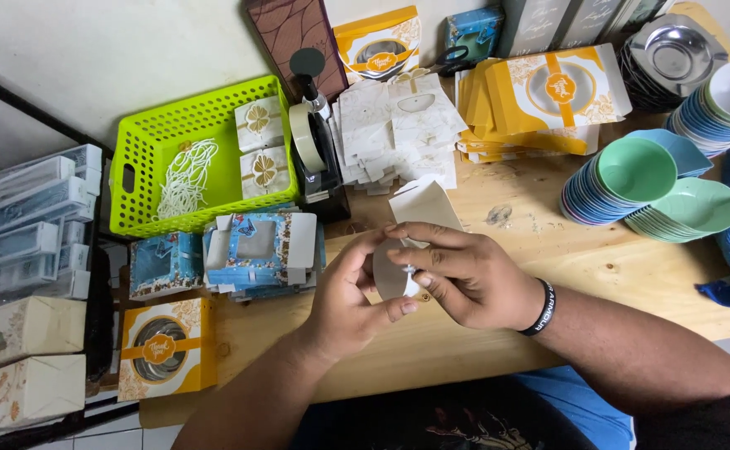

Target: The person assembles a paper gift box and places a small white container inside before securing the box with a decorative sticker.

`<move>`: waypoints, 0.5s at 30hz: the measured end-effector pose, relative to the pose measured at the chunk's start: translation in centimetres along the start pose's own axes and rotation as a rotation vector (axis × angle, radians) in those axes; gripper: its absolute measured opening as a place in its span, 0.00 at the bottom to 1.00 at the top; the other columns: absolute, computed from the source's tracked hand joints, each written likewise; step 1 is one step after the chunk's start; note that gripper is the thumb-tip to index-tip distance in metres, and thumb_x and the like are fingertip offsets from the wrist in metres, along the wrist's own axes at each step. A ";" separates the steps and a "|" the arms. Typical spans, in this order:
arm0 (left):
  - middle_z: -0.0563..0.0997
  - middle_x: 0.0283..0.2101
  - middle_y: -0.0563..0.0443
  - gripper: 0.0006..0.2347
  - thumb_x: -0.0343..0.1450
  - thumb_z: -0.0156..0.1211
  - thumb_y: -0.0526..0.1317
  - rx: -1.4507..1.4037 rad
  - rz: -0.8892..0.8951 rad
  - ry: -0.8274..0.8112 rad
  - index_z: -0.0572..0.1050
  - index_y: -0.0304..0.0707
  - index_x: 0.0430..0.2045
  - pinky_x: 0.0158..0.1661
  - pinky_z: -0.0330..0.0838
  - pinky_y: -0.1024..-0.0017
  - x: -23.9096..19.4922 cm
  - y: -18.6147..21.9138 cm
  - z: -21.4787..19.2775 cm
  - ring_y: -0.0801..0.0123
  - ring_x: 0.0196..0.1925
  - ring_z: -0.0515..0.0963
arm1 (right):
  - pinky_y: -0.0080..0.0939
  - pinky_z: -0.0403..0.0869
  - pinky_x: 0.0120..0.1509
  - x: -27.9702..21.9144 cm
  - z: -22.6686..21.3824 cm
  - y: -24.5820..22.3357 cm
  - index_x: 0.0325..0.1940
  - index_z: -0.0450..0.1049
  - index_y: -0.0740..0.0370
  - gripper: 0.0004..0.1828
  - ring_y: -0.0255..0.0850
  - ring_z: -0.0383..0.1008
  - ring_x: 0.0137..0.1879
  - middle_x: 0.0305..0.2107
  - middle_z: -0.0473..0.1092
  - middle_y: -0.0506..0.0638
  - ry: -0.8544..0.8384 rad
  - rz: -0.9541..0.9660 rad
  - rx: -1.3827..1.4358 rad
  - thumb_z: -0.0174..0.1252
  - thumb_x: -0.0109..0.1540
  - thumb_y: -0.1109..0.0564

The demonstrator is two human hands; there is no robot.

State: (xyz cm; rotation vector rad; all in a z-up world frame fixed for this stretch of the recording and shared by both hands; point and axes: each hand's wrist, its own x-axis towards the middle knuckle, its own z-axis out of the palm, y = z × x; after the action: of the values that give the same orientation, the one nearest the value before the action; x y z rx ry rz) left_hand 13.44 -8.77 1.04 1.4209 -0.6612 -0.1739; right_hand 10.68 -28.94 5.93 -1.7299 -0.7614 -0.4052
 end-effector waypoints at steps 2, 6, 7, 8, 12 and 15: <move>0.78 0.45 0.38 0.31 0.60 0.78 0.36 0.009 0.001 0.000 0.69 0.24 0.57 0.37 0.82 0.66 0.0 0.1 0.0 0.65 0.41 0.79 | 0.52 0.80 0.41 -0.3 -0.1 0.3 0.56 0.77 0.66 0.17 0.58 0.82 0.38 0.50 0.75 0.68 0.001 0.002 -0.007 0.50 0.65 0.62; 0.77 0.44 0.39 0.33 0.59 0.78 0.38 0.025 -0.002 -0.007 0.69 0.25 0.57 0.37 0.82 0.67 0.2 0.5 0.2 0.66 0.40 0.79 | 0.45 0.77 0.29 0.0 -0.3 0.1 0.56 0.77 0.65 0.17 0.50 0.78 0.24 0.50 0.75 0.66 -0.014 -0.006 -0.018 0.50 0.66 0.58; 0.77 0.44 0.39 0.33 0.59 0.78 0.38 0.026 -0.002 -0.007 0.69 0.25 0.57 0.37 0.82 0.67 0.0 0.2 0.0 0.66 0.40 0.79 | 0.45 0.77 0.29 0.1 -0.2 0.0 0.56 0.77 0.65 0.17 0.50 0.78 0.24 0.50 0.75 0.66 -0.014 -0.006 -0.018 0.50 0.66 0.58; 0.78 0.44 0.39 0.33 0.60 0.78 0.38 0.030 -0.005 -0.012 0.68 0.25 0.58 0.37 0.82 0.67 -0.1 -0.1 -0.1 0.65 0.40 0.80 | 0.45 0.77 0.29 0.2 -0.2 -0.1 0.56 0.77 0.65 0.17 0.50 0.78 0.24 0.49 0.75 0.66 -0.014 -0.006 -0.017 0.50 0.66 0.59; 0.78 0.43 0.37 0.32 0.60 0.77 0.38 0.009 -0.008 -0.013 0.68 0.25 0.58 0.38 0.83 0.64 0.1 0.7 0.1 0.63 0.41 0.80 | 0.48 0.78 0.31 0.3 -0.1 -0.3 0.56 0.77 0.66 0.17 0.52 0.79 0.26 0.49 0.75 0.67 -0.012 -0.002 -0.009 0.50 0.66 0.60; 0.79 0.45 0.38 0.32 0.60 0.78 0.36 0.009 -0.008 0.009 0.68 0.24 0.58 0.39 0.83 0.65 -0.1 0.5 0.2 0.64 0.43 0.81 | 0.49 0.78 0.33 0.2 0.0 -0.6 0.56 0.77 0.66 0.17 0.53 0.80 0.27 0.48 0.75 0.67 -0.005 0.005 -0.004 0.50 0.66 0.61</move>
State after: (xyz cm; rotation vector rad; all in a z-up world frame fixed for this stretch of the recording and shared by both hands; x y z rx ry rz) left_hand 13.12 -8.75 1.44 1.4329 -0.6501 -0.1712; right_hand 10.46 -28.83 6.48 -1.7371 -0.7602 -0.3996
